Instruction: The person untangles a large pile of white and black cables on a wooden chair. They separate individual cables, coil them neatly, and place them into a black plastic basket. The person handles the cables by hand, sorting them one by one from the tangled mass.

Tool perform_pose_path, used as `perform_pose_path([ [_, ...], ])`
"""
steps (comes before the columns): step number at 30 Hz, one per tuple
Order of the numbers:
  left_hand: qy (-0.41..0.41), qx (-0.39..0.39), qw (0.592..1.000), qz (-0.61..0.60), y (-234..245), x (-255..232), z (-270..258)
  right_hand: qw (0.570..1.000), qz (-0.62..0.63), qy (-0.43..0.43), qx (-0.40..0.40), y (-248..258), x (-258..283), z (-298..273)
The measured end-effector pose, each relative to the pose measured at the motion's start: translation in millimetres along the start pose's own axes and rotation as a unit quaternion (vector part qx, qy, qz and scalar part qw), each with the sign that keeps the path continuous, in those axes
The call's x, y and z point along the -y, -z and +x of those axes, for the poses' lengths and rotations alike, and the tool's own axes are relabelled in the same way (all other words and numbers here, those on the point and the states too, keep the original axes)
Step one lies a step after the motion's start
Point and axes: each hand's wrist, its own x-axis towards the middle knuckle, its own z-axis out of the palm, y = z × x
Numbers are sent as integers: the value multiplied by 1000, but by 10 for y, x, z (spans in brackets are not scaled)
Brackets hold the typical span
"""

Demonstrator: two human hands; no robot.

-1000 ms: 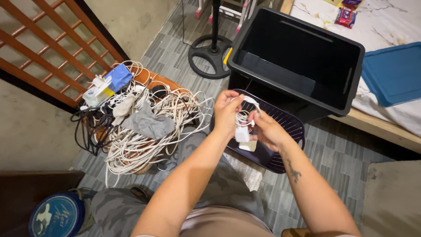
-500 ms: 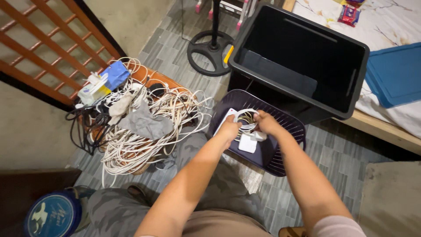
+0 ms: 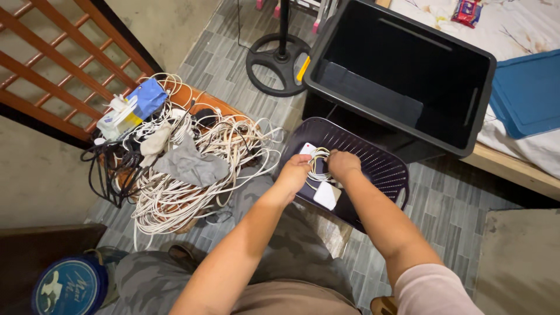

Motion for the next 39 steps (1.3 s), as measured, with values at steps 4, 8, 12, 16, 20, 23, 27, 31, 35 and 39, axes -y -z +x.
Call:
perform_pose_path([
  [4,1,36,999,-1,27,-199,-207,999,29,-22,-1,192,69,-113],
  [8,0,97,994,-54,158,-408,-395,996,84,-21,-29,289,-46,-184],
  [12,-24,123,988,-87,277,-588,-618,996,83,-13,-43,499,-74,-310],
  [16,-48,131,986,-86,413,-785,-966,968,196,56,-149,863,258,-596],
  [20,-62,79,995,-28,818,-923,-1322,908,333,156,-201,1196,866,-888],
  [23,-71,3,996,-50,1248,-850,-1547,891,347,228,-182,1281,1451,-1061],
  [27,-61,-98,988,-99,1868,-463,-1809,851,295,401,-167,1104,2390,-1063],
  [31,-69,-174,971,-147,2536,-17,-2086,818,235,490,-190,869,3255,-1006],
  [35,-93,-255,946,-176,3171,228,-2253,836,232,461,-185,725,3834,-781],
  [39,-116,-314,925,-178,3622,335,-2218,842,234,431,-227,703,4163,-96],
])
